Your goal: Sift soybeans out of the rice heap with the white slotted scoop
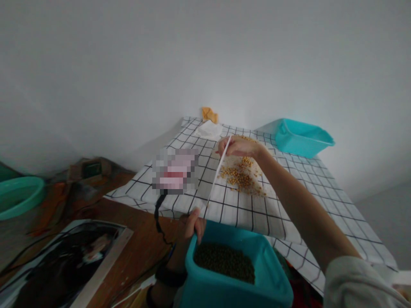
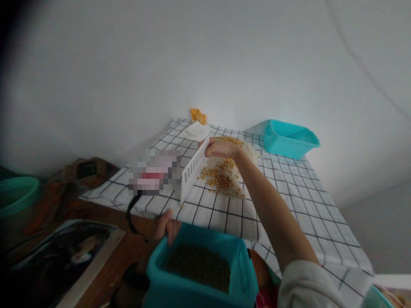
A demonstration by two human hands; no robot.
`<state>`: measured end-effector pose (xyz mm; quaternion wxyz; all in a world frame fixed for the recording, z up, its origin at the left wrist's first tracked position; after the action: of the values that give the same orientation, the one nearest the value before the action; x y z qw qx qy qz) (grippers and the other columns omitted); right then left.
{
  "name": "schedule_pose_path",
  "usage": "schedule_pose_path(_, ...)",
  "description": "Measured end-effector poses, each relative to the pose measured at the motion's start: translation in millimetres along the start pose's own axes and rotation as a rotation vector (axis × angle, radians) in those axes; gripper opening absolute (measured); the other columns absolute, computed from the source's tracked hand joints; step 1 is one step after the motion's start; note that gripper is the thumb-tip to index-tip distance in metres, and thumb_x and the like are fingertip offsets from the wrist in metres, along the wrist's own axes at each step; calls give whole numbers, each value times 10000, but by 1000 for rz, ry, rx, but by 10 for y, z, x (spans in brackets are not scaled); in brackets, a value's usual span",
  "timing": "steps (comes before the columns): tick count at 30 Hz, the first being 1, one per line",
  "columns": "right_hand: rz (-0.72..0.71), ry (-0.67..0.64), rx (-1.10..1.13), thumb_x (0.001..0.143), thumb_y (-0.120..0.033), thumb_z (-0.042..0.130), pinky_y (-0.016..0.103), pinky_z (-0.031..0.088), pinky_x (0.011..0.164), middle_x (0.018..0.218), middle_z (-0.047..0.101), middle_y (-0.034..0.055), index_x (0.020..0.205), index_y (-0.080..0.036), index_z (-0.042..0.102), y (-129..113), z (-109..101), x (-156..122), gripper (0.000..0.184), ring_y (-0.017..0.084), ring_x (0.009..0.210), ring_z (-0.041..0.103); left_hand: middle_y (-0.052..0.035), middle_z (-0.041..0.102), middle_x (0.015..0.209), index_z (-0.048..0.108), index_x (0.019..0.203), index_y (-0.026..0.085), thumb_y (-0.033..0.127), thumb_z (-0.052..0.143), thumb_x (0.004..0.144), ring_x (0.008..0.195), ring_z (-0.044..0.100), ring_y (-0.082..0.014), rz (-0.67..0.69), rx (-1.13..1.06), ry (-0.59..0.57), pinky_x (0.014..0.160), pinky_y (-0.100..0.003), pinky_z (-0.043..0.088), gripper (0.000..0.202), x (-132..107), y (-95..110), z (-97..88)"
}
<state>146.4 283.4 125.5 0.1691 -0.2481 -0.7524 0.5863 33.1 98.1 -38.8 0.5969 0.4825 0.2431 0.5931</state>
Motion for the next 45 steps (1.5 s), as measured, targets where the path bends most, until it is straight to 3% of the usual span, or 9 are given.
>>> schedule_pose_path(7, -11, -94, -37, 601, -312, 833, 324, 524, 760, 608, 667, -22, 642, -199, 688, -61, 53, -244, 188, 145, 627, 586, -17, 466, 251, 508, 313, 214, 501, 444, 1025, 279, 418, -99, -6, -30, 20, 396, -340, 266, 771, -48, 52, 27)
schedule_pose_path(13, -93, -48, -38, 614, -392, 847, 301, 503, 636, 607, 668, -1, 616, -198, 703, -112, 155, -478, 242, 149, 591, 592, -32, 439, 217, 510, 273, 224, 570, 456, 999, 225, 391, -110, -2, -26, -46, 335, -338, 259, 806, 3, -44, -11)
schedule_pose_path(18, -227, 201, -3, 669, -394, 824, 322, 501, 668, 616, 642, 1, 591, -223, 675, -260, 69, -777, 239, 164, 632, 584, -31, 426, 211, 513, 271, 226, 589, 455, 992, 240, 410, -109, -5, -27, -61, 339, -328, 281, 809, 12, -68, -28)
schedule_pose_path(22, -317, 474, 34, 684, -284, 812, 319, 503, 738, 711, 658, -16, 653, -256, 688, -380, -93, -1285, 130, 168, 718, 597, -27, 437, 217, 498, 269, 216, 582, 477, 984, 234, 390, -92, -6, -35, -21, 339, -328, 256, 803, 0, -46, -22)
schedule_pose_path(26, -185, 799, 40, 687, -204, 800, 361, 532, 832, 806, 722, -1, 784, -271, 754, -304, -123, -1911, 127, 210, 819, 653, -5, 401, 214, 454, 273, 214, 545, 475, 994, 237, 332, -76, -6, -50, 64, 351, -331, 226, 794, -28, -15, -14)
schedule_pose_path(30, -125, 849, 48, 763, -300, 808, 458, 524, 982, 965, 785, 46, 888, -261, 772, -242, 95, -2171, 136, 285, 1004, 704, 1, 376, 219, 438, 273, 219, 517, 480, 995, 252, 326, -82, -19, -48, 112, 365, -341, 227, 782, -39, 8, 8)
schedule_pose_path(34, -166, 856, 25, 792, -321, 814, 434, 520, 994, 1012, 793, 46, 941, -258, 789, -286, 203, -2031, 164, 268, 1011, 707, 8, 354, 217, 426, 271, 223, 528, 493, 982, 250, 315, -82, -30, -37, 137, 375, -341, 230, 776, -44, 35, 6)
schedule_pose_path(41, -107, 639, -6, 696, -344, 844, 361, 542, 778, 811, 751, 30, 805, -221, 729, -325, 321, -1214, 200, 212, 776, 664, 13, 376, 230, 434, 283, 219, 543, 512, 972, 273, 333, -79, -50, -29, 154, 404, -333, 254, 765, -69, 56, -3)
schedule_pose_path(45, -67, 570, -45, 699, -379, 846, 342, 518, 737, 730, 696, 18, 735, -221, 685, -301, 389, -1032, 228, 189, 706, 614, 8, 370, 214, 433, 257, 221, 583, 528, 954, 249, 323, -78, -56, -26, 127, 380, -337, 236, 791, -46, 22, -5)
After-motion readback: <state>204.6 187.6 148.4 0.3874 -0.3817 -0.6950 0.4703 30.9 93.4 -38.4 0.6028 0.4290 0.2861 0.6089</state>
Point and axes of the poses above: each hand's wrist, its own x-axis towards the middle knuckle, its own z-axis out of the palm, y = z × x, the point moved 8 cm from there along x, towards the middle knuckle
